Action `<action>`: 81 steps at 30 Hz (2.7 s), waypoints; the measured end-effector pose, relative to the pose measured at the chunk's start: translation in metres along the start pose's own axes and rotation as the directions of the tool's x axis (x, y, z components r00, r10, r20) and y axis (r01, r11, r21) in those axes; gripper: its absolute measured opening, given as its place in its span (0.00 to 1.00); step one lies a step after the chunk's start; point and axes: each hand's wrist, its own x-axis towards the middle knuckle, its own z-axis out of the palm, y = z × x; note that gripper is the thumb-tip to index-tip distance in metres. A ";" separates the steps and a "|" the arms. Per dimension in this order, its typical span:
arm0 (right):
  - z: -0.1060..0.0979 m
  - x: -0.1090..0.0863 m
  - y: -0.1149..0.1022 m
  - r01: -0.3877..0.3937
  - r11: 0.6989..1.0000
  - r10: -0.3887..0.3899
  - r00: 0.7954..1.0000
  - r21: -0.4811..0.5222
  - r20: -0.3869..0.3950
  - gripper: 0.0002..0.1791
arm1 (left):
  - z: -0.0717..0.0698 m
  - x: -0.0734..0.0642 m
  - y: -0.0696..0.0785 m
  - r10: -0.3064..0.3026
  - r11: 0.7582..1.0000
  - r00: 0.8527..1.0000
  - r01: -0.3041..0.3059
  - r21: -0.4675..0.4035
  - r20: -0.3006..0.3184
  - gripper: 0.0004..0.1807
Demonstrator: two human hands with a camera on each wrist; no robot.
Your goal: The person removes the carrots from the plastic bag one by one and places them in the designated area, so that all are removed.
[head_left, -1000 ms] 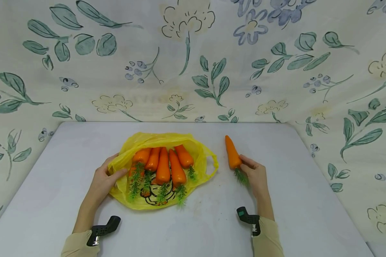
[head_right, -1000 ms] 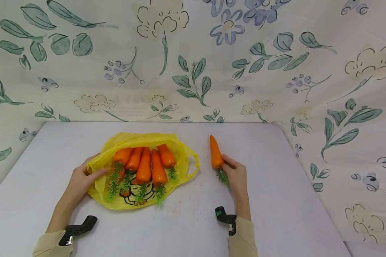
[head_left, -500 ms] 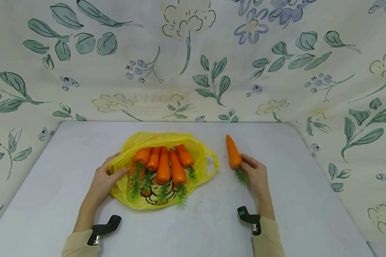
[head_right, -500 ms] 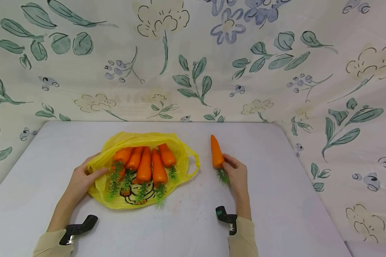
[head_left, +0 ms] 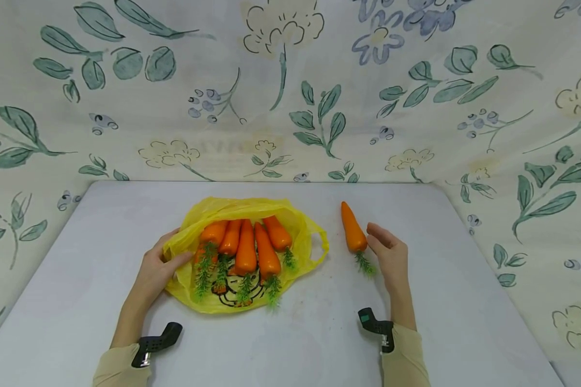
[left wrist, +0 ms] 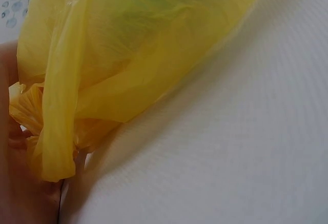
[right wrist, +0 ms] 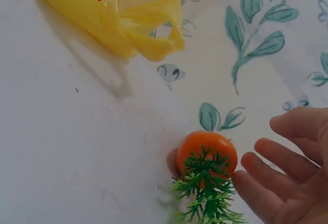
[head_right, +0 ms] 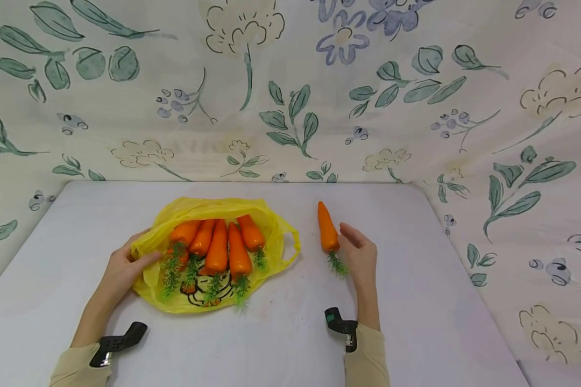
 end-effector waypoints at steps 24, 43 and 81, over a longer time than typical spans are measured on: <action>0.043 -0.010 -0.022 0.153 0.988 -0.151 0.980 -0.005 0.133 0.20 | -0.001 -0.001 0.004 0.011 1.000 1.000 -0.010 -0.022 0.011 0.37; 0.095 -0.022 -0.026 0.230 0.958 -0.275 0.904 0.170 0.328 0.20 | 0.001 -0.001 0.002 0.017 1.000 1.000 -0.016 -0.008 0.015 0.38; 0.148 -0.019 0.006 0.232 0.968 -0.173 0.898 -0.100 0.404 0.26 | 0.001 0.002 0.003 -0.003 1.000 1.000 0.003 0.003 0.023 0.39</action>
